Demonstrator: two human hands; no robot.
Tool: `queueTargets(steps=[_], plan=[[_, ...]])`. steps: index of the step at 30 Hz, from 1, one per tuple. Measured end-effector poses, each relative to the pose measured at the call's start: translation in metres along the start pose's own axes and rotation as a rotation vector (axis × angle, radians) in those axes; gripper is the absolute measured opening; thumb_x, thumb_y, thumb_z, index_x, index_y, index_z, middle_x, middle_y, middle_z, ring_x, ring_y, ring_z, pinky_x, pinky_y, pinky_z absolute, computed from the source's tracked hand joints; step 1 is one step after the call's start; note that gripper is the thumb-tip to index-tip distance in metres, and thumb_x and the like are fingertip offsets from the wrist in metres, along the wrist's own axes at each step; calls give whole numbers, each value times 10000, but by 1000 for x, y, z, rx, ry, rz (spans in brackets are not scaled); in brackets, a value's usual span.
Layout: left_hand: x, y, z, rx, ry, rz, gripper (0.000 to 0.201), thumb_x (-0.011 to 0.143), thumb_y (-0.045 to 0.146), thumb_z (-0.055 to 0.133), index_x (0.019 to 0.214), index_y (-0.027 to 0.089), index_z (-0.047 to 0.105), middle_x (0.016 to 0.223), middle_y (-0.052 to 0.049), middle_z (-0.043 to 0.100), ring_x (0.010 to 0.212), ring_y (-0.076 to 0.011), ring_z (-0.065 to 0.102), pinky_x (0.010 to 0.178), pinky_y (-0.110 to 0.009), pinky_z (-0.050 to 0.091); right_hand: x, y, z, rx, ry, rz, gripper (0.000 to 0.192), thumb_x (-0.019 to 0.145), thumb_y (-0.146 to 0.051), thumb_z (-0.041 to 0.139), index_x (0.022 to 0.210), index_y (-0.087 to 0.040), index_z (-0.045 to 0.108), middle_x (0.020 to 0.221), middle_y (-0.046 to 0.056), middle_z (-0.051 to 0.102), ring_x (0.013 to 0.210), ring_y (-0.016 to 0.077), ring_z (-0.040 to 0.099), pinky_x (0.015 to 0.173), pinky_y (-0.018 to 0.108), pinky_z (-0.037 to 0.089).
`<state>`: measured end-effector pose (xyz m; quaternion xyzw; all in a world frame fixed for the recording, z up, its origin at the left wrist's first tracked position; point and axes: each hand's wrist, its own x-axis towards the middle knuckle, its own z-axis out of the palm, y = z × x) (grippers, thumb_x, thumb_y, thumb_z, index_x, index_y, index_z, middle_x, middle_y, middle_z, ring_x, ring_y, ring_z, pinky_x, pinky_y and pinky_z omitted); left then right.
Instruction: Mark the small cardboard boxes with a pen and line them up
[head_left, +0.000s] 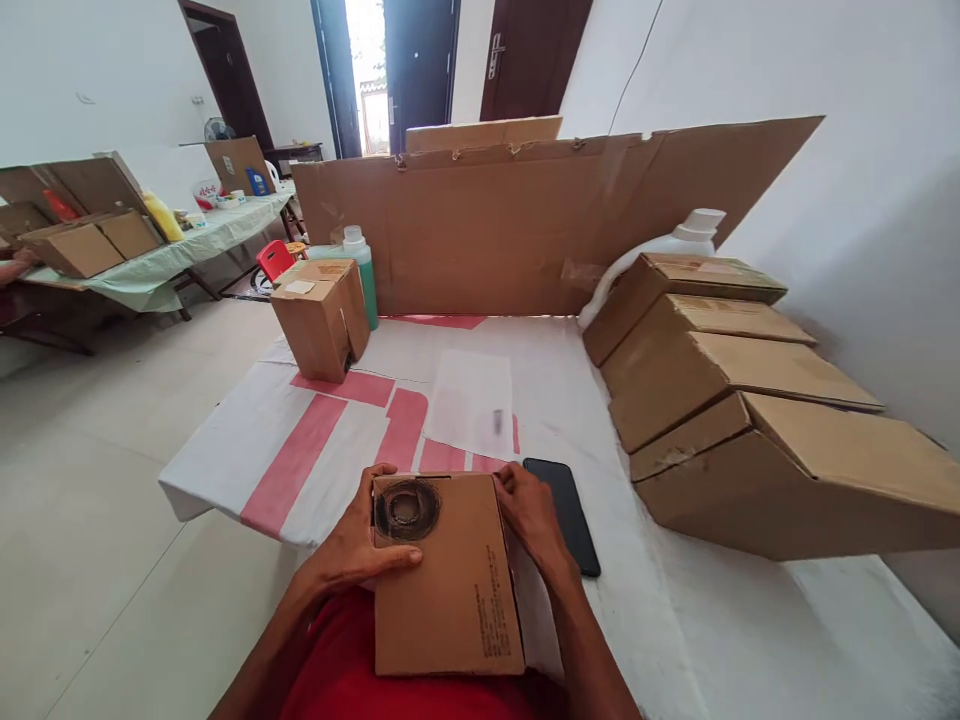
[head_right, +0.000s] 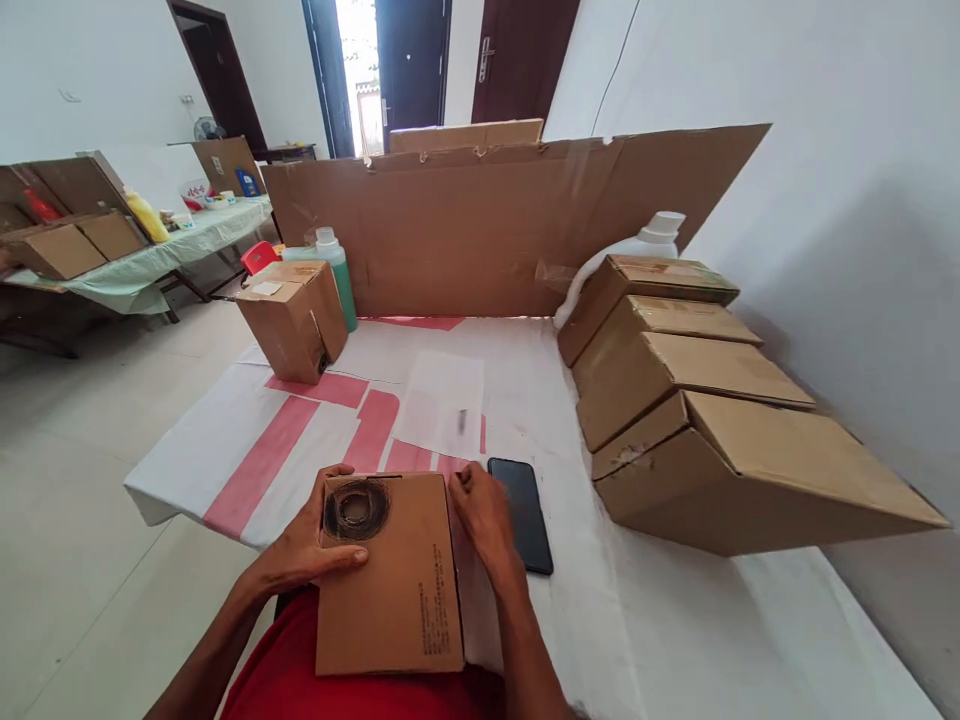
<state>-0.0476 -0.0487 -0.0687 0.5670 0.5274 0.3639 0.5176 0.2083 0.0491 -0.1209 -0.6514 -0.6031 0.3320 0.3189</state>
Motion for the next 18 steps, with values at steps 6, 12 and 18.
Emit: queueTargets(steps=[6, 12, 18], plan=[[5, 4, 4, -5, -32, 4, 939, 698, 261, 875, 1440, 264, 301, 1391, -121, 597, 1314, -290, 593, 1155, -478, 436, -37, -46, -37, 715, 256, -117, 266, 883, -486, 691, 904, -235, 605, 856, 34, 718, 692, 185, 677, 613, 298, 519], [8, 8, 11, -35, -65, 23, 912, 703, 214, 861, 1424, 268, 306, 1381, -110, 606, 1282, -285, 614, 1114, -459, 472, -88, -86, 0, 816, -174, -148, 202, 860, -413, 781, 928, -233, 719, 715, -7, 682, 573, 140, 616, 537, 259, 521], [4, 11, 15, -46, -50, 32, 868, 744, 229, 843, 1425, 264, 306, 1276, -89, 659, 1155, -260, 672, 1038, -438, 521, -96, -78, 17, 771, -313, -126, 256, 907, -482, 722, 962, -233, 696, 737, 8, 689, 629, 167, 662, 584, 285, 567]])
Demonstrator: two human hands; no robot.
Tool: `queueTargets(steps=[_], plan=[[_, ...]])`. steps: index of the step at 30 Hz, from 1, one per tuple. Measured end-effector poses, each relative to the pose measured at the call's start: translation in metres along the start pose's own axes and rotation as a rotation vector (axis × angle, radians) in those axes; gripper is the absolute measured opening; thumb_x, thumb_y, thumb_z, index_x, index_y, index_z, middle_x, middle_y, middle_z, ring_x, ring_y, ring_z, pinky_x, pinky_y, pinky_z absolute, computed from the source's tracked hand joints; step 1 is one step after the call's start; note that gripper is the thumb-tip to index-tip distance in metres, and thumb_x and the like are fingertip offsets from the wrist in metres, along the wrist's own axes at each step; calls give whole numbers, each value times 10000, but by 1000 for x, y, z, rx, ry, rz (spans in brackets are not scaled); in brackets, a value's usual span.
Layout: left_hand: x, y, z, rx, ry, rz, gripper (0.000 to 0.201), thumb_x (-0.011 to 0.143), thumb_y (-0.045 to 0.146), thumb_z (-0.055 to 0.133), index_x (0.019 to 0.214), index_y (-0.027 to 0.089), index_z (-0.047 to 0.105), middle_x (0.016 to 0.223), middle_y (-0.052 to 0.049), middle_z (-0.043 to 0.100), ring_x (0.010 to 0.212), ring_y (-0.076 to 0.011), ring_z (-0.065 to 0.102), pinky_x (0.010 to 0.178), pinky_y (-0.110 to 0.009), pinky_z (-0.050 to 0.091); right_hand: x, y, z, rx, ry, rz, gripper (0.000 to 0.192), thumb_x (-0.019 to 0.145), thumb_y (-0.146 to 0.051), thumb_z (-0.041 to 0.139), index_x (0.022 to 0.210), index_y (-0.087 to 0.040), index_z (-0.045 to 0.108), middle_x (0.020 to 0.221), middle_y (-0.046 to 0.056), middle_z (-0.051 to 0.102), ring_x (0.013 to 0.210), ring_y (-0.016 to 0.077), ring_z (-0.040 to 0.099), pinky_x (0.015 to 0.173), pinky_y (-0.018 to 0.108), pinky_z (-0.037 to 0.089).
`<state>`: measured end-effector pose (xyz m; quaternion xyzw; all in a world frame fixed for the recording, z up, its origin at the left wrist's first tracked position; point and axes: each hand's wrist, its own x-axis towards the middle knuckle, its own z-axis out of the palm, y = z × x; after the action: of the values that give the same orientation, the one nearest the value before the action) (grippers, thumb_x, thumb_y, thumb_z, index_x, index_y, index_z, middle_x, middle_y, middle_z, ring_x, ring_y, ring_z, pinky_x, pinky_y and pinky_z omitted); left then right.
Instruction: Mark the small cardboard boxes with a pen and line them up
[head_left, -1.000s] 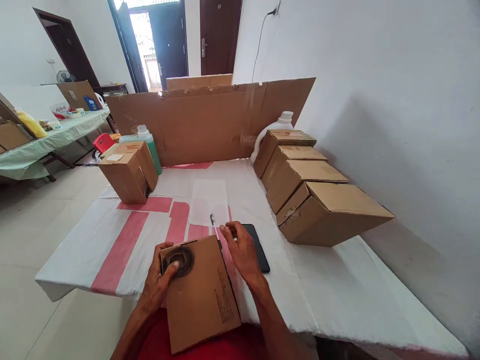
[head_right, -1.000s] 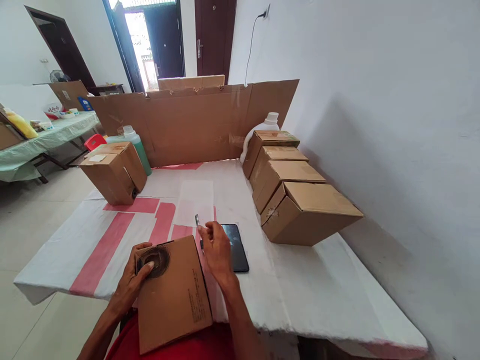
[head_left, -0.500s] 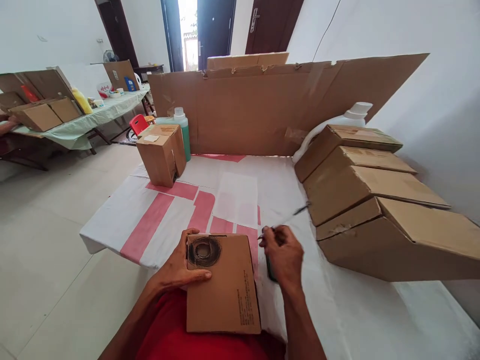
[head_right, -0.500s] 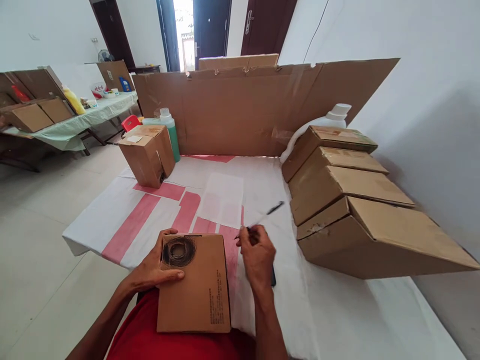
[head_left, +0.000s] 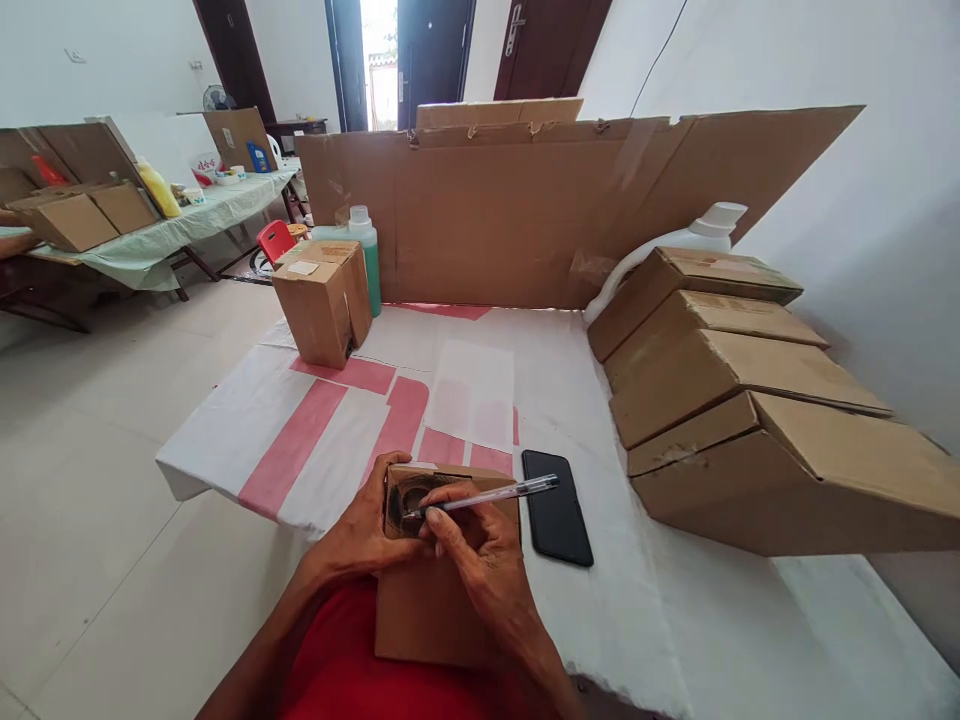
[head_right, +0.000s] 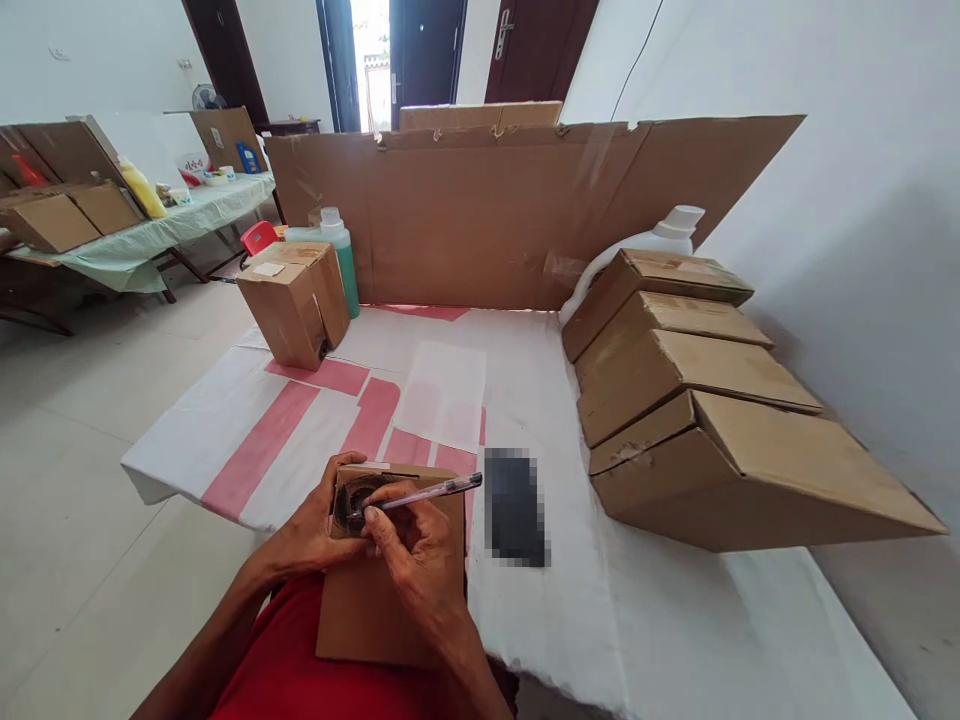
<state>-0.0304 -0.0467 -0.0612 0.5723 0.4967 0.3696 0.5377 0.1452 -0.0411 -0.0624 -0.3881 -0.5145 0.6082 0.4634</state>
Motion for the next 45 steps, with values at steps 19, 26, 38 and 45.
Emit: queueTargets(steps=[19, 26, 38, 45], plan=[[2, -5, -6, 138, 34, -47, 848, 772, 412, 826, 1429, 275, 309, 1367, -125, 621, 1269, -316, 634, 1117, -490, 482, 74, -8, -105, -1048, 281, 223, 211, 948, -300, 560, 752, -222, 571, 771, 62, 703, 787, 224, 657, 690, 297, 413], [3, -9, -8, 161, 55, -85, 891, 769, 471, 810, 1453, 267, 276, 1409, -147, 604, 1311, -331, 610, 1155, -520, 449, 70, 20, -80, -1208, 188, 430, 151, 965, -228, 560, 948, -154, 690, 1000, 198, 755, 939, 312, 727, 685, 321, 404], [5, -7, -4, 132, 51, -57, 850, 803, 465, 776, 1464, 258, 283, 1408, -138, 603, 1310, -314, 609, 1160, -501, 439, 14, 17, -129, -1190, 489, 523, 521, 832, -434, 773, 1165, -64, 621, 1252, 285, 634, 1220, 435, 591, 924, 460, 471], [0, -8, -6, 159, 68, -62, 858, 812, 468, 773, 1483, 270, 276, 1439, -135, 579, 1325, -319, 596, 1160, -503, 436, 34, 36, -133, -809, 502, 402, 311, 713, -394, 751, 909, -162, 684, 919, 131, 758, 927, 324, 704, 771, 365, 499]])
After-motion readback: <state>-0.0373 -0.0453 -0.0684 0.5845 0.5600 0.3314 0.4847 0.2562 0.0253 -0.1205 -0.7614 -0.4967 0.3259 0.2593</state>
